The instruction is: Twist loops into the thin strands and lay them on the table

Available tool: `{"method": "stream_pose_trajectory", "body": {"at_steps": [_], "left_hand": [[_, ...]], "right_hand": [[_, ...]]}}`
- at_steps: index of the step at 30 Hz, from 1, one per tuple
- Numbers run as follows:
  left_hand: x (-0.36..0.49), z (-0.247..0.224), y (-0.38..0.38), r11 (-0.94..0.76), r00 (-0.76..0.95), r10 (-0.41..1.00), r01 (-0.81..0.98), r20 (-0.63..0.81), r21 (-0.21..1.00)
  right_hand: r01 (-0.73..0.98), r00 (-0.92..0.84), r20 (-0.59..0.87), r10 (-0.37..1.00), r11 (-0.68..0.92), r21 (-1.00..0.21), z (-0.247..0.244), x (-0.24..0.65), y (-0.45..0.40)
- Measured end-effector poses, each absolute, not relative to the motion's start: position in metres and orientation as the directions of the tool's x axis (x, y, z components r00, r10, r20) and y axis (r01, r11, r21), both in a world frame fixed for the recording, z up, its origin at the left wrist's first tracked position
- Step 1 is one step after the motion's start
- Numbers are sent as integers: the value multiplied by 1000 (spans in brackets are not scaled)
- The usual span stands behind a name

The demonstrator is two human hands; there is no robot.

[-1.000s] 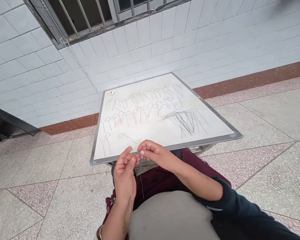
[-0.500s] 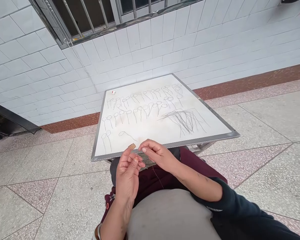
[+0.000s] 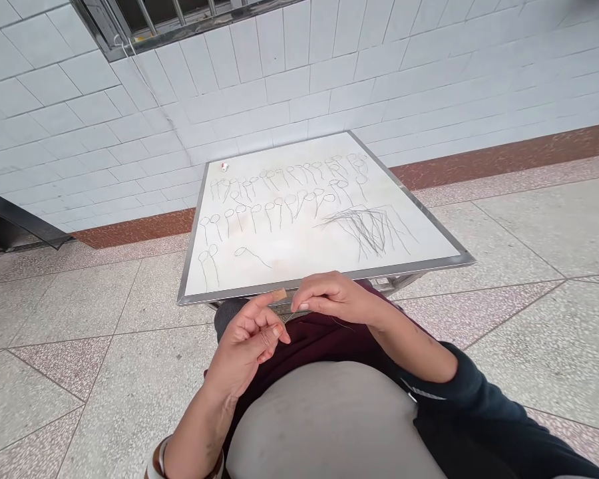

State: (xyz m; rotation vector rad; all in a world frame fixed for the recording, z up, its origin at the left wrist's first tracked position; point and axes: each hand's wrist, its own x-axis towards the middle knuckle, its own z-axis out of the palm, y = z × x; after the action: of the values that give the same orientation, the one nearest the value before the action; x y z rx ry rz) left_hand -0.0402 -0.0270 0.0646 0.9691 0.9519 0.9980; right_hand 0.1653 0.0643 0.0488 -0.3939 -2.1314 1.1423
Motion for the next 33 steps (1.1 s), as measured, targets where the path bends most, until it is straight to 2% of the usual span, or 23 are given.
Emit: {"method": "stream_pose_trajectory", "body": {"at_steps": [5,11,13,15,17,19,22,25,29,33], "left_hand": [[-46,68,-32,254,295,932,-121,-210,959],[-57,71,-35,240,257,940,-34,-224,970],[-62,72,-36,238,228,946,-7,-230,971],[-69,75,-38,237,176,956,0,-234,971],[-78,78,-38,230,83,970,-12,-228,973],[-85,81,-35,204,-24,979,-9,-204,979],[-85,86,-28,133,-85,988,82,-126,988],[-68,89,-21,89,22,995,177,-94,980],[-39,87,-14,103,151,981,127,-122,986],[-24,79,-11,103,162,980,66,-113,992]], "right_hand": [[-52,-726,464,507,632,-773,49,170,62],[20,-685,457,568,641,-767,49,167,60],[59,-646,421,637,592,-804,48,168,62],[116,-529,389,754,519,-847,47,172,64],[163,-375,350,858,433,-887,46,176,66],[168,-297,302,906,361,-917,48,179,66],[118,-347,238,907,295,-948,51,175,60],[67,-408,214,888,263,-962,53,164,52],[57,-440,218,871,269,-962,52,154,48],[43,-496,279,822,344,-938,47,152,49]]}}
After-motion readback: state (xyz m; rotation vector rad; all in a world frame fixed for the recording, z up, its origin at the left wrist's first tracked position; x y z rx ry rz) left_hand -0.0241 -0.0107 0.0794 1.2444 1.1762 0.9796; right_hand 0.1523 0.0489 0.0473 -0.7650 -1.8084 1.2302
